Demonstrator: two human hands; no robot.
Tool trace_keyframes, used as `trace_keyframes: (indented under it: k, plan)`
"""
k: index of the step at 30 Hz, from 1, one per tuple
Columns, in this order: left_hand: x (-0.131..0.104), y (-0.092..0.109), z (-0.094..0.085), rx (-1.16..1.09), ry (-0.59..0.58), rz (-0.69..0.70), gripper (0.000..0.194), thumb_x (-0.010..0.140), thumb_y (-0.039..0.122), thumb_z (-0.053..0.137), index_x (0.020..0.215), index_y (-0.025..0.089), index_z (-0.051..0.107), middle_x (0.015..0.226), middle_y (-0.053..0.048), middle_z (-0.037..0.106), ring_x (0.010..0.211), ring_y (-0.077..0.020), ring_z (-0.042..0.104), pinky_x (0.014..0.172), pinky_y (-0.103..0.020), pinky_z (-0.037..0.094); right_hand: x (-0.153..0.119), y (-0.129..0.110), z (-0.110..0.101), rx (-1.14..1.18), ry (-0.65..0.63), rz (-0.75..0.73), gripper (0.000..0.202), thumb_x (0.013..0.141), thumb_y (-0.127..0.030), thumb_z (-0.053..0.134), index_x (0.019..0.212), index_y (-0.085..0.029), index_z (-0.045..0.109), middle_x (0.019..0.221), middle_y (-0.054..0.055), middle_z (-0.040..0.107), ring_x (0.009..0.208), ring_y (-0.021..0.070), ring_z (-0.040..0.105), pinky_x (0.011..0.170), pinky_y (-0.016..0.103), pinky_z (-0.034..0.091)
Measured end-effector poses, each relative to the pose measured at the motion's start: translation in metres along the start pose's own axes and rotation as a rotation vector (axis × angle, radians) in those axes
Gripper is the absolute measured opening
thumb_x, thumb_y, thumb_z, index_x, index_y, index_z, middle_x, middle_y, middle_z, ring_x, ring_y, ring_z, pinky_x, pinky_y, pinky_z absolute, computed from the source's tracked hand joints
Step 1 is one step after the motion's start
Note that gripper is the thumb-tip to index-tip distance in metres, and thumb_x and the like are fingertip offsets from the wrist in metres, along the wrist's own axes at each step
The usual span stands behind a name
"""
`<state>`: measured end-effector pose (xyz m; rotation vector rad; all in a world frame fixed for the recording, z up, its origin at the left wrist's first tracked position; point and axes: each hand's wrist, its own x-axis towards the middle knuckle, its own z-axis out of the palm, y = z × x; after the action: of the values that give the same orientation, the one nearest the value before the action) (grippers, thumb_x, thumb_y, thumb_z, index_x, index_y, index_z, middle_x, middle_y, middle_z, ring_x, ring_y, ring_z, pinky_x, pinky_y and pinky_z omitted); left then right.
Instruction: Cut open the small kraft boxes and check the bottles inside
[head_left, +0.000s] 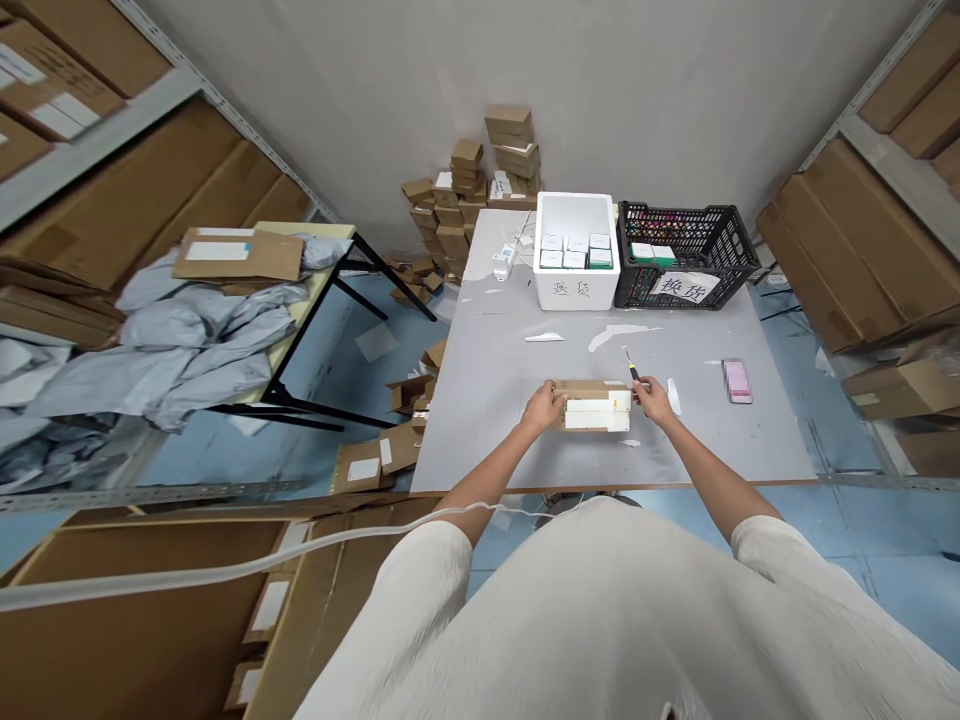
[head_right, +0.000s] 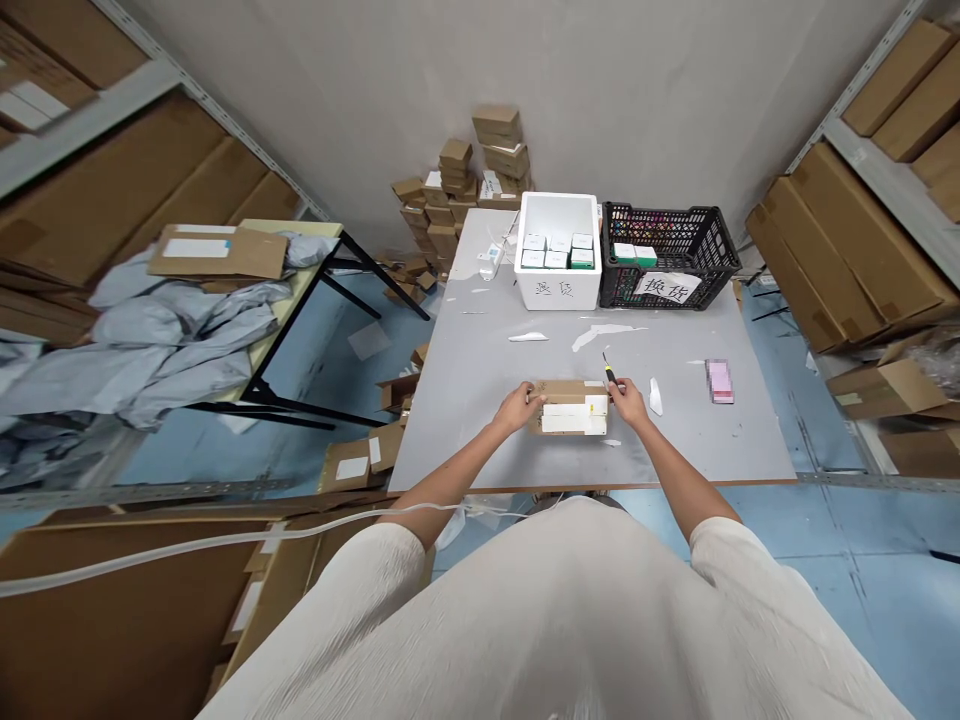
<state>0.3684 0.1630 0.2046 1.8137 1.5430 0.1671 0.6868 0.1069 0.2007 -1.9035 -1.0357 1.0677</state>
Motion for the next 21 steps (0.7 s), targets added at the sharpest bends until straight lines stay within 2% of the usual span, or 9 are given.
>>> trace_keyframes:
  k: [5,8,11,14,18,21]
  plan:
    - [0.006,0.002,0.009,0.063,0.142,0.091,0.063,0.103,0.028,0.056,0.164,0.018,0.040,0.162,-0.020,0.053,0.138,-0.0331,0.061,0.113,-0.047,0.052,0.013,0.001,-0.006,0.029,0.021,-0.060,0.048,0.095,-0.059,0.060,0.126,-0.023,0.064,0.117,0.010,0.079,0.099,0.0246,0.079,0.085,0.038,0.061]
    - [0.002,0.001,0.010,0.193,0.212,0.213,0.060,0.101,0.022,0.055,0.161,0.021,0.047,0.166,-0.018,0.049,0.145,-0.0358,0.054,0.117,-0.050,0.049,0.016,0.000,-0.010,-0.047,0.037,-0.116,0.055,0.096,-0.064,0.057,0.132,-0.023,0.068,0.118,0.010,0.078,0.102,0.0256,0.076,0.088,0.040,0.061]
    - [-0.004,0.001,0.010,0.312,0.177,0.343,0.053,0.101,0.019,0.054,0.153,0.025,0.057,0.159,-0.016,0.055,0.145,-0.0349,0.053,0.117,-0.050,0.048,0.014,-0.004,-0.009,-0.100,0.012,-0.141,0.059,0.098,-0.069,0.052,0.130,-0.022,0.071,0.115,0.010,0.078,0.097,0.0246,0.075,0.083,0.037,0.061]
    - [-0.009,0.002,0.011,0.408,0.105,0.424,0.057,0.100,0.015,0.054,0.155,0.027,0.057,0.160,-0.014,0.056,0.150,-0.0336,0.050,0.121,-0.050,0.044,0.007,-0.014,-0.004,-0.133,-0.083,-0.162,0.057,0.103,-0.069,0.046,0.121,-0.022,0.073,0.108,0.009,0.079,0.086,0.0216,0.073,0.074,0.033,0.060]
    - [-0.013,0.004,0.018,0.490,0.078,0.435,0.065,0.098,0.012,0.053,0.163,0.020,0.049,0.169,-0.019,0.049,0.159,-0.0339,0.041,0.127,-0.052,0.035,-0.002,-0.031,0.007,-0.216,-0.210,-0.195,0.046,0.106,-0.060,0.049,0.123,-0.024,0.072,0.101,0.006,0.081,0.077,0.0197,0.071,0.074,0.031,0.058]
    - [-0.017,0.004,0.024,0.524,0.085,0.417,0.071,0.096,0.010,0.052,0.167,0.016,0.044,0.169,-0.022,0.048,0.158,-0.0349,0.042,0.128,-0.053,0.033,-0.004,-0.044,0.015,-0.362,-0.289,-0.296,0.039,0.106,-0.052,0.054,0.124,-0.025,0.075,0.109,0.005,0.082,0.081,0.0209,0.073,0.083,0.033,0.057]
